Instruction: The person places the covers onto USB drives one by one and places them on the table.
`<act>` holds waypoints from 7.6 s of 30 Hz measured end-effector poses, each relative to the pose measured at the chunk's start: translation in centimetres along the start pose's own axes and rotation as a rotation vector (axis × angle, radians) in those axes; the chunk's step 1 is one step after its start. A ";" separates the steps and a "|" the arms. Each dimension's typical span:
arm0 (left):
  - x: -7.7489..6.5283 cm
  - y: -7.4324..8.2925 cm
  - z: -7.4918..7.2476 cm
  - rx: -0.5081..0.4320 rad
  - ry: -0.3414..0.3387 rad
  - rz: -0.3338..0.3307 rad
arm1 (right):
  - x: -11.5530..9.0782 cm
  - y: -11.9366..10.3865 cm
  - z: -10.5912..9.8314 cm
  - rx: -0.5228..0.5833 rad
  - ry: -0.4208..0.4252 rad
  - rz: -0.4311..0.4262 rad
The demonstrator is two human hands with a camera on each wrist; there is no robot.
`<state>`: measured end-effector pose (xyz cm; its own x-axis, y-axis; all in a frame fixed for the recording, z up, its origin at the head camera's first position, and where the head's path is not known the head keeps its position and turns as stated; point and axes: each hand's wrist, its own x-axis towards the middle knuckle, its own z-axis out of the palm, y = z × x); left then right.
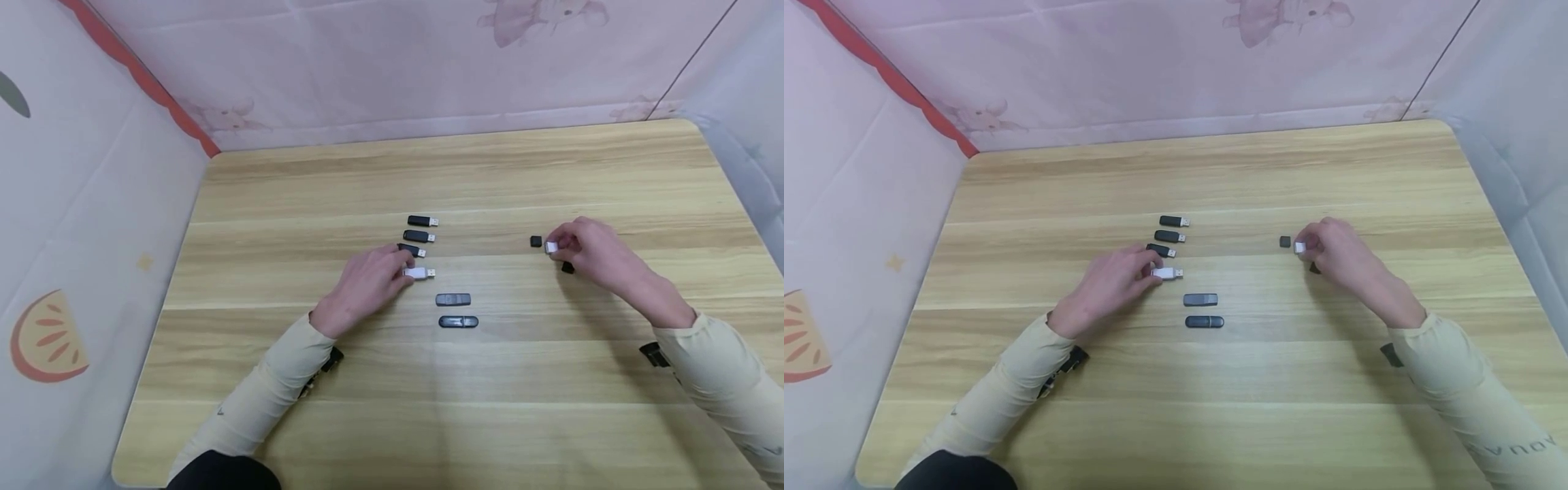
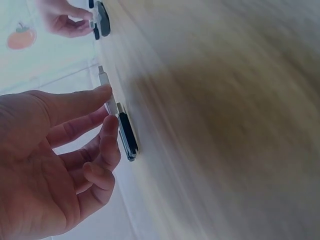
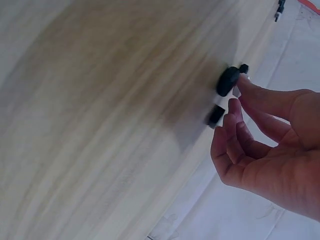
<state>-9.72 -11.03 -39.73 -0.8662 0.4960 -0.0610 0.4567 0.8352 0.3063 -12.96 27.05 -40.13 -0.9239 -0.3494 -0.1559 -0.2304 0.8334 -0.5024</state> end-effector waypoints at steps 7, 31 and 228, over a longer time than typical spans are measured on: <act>0.2 0.5 0.0 -0.015 -0.016 -0.003 | -0.6 -1.7 -0.1 0.035 0.022 0.002; 0.9 1.7 0.3 -0.201 -0.031 -0.059 | -1.0 -5.6 2.6 0.129 0.021 -0.071; 2.9 -1.0 -0.2 -0.103 -0.020 -0.204 | -3.2 -2.2 0.1 0.092 -0.006 0.130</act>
<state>-12.77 -10.45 -40.04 -0.9339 0.3247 -0.1498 0.2486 0.8905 0.3810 -9.48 26.30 -38.68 -0.9421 -0.2439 -0.2302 -0.0795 0.8292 -0.5533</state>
